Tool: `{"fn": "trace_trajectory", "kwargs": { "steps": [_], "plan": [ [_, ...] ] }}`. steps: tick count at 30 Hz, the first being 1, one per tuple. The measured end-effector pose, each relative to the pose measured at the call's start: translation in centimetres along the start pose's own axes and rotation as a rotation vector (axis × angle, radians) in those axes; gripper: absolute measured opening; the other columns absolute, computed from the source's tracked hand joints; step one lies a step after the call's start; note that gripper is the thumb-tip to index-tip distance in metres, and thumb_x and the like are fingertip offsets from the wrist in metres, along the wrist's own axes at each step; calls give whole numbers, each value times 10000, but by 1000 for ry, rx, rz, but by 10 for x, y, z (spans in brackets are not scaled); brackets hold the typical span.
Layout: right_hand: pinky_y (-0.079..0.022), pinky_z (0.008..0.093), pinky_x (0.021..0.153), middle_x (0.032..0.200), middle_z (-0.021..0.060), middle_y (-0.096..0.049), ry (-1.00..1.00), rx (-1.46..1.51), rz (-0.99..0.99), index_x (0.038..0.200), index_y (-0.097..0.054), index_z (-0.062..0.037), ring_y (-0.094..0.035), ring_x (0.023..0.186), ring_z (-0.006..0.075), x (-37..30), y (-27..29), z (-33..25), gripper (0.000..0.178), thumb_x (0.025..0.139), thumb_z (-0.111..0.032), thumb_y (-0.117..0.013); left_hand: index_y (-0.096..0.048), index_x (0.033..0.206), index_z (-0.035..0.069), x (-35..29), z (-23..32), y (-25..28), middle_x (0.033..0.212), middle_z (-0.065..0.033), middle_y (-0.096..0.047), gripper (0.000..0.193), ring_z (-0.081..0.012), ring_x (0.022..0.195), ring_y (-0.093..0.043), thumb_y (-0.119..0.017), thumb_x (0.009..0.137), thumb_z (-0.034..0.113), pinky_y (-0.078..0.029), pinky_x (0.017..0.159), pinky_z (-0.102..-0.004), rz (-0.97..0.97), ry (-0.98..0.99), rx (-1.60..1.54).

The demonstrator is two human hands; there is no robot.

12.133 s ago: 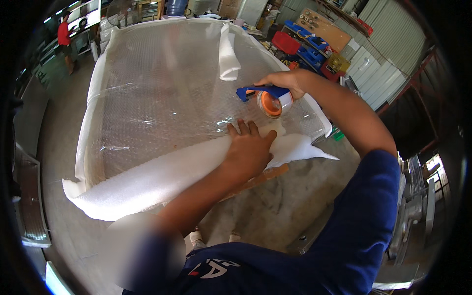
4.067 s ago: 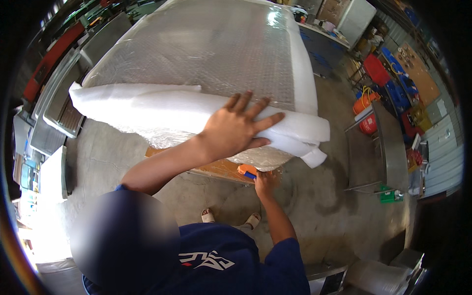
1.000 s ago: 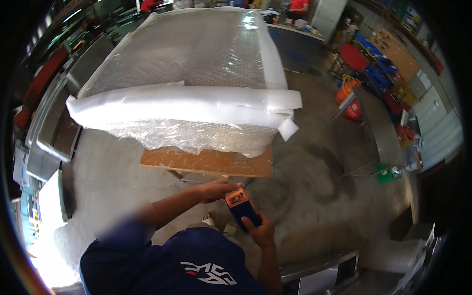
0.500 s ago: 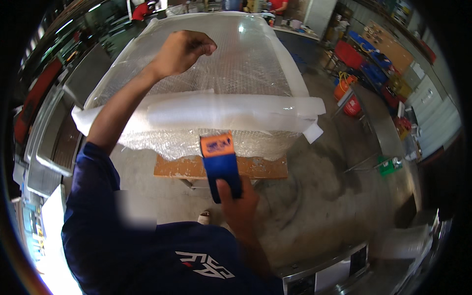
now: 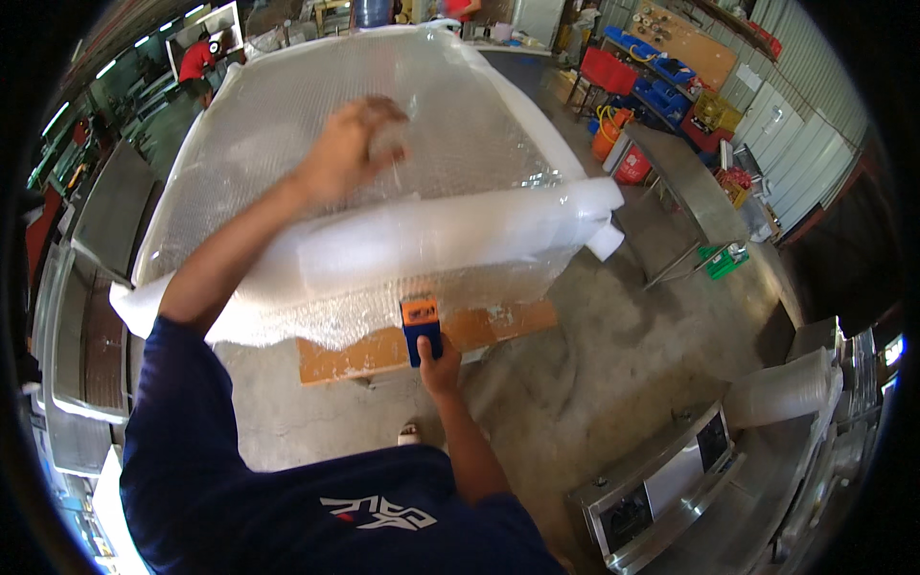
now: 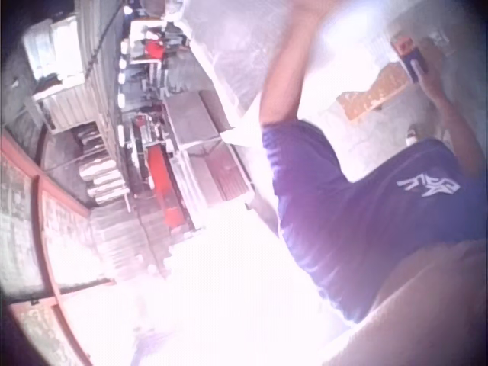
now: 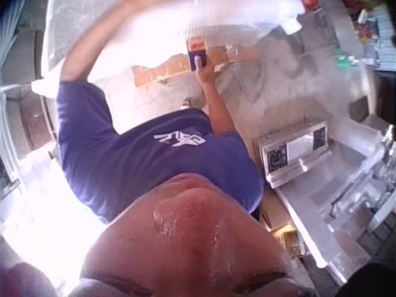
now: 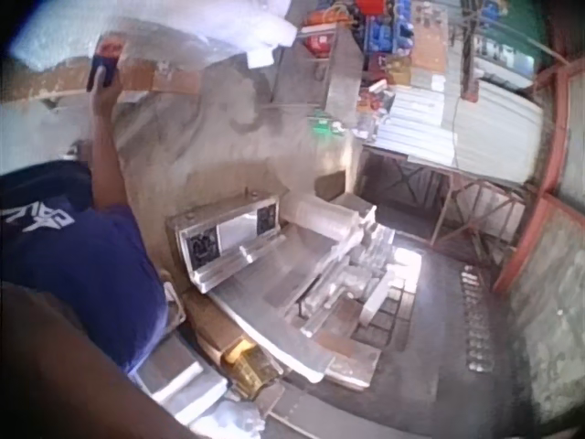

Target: The person wraps a large rectangular appliance with bubble wrap and foam padding, securing the layers with a handheld tape dispenser. The person moves around the item, folds the wrap edges, and applies tape to seal the package. The wrapped item is then placed on a hand truck.

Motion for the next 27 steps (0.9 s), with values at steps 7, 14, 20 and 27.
{"fn": "trace_trajectory", "kwargs": {
  "steps": [7, 14, 20, 27],
  "plan": [
    [-527, 376, 690, 834, 113, -730, -200, -63, -146, 994, -736, -3, -693, 770, 219, -29, 8, 19, 495, 953, -493, -676, -348, 1559, -4, -189, 110, -140, 1675, -126, -246, 652, -233, 1576, -134, -516, 969, 217, -70, 1311, -422, -506, -604, 442],
    [-577, 483, 765, 899, 236, -741, -89, -1073, -650, 955, -764, -1, -727, 882, 414, 6, -2, -37, 534, 926, -518, -636, -159, 1584, -112, -227, 96, -193, 1717, -187, -58, 719, -257, 1597, -19, -456, 994, 173, -7, 1308, -391, -647, -555, 753],
    [-567, 493, 832, 1046, 278, -724, -315, -899, -931, 1064, -739, 26, -719, 976, 420, -34, 18, 64, 681, 866, -622, -669, -151, 1595, -87, -270, 78, -236, 1718, -141, -122, 770, -245, 1584, -123, -475, 899, -36, -70, 1307, -326, -623, -252, 74],
    [-555, 465, 715, 756, 241, -713, -476, -629, -995, 875, -748, 55, -724, 733, 386, -141, 76, 196, 758, 835, -698, -677, -304, 1563, -54, -345, 74, -290, 1662, -204, -264, 723, -293, 1570, -189, -530, 893, 99, -150, 1291, -434, -657, 54, 169]
  ]
}}
Point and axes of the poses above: each hand's wrist, its own x-axis towards the middle knuckle, its own y-axis out of the back of the hand, z = x × y, the point moved 9 cm from there along x, towards the middle knuckle
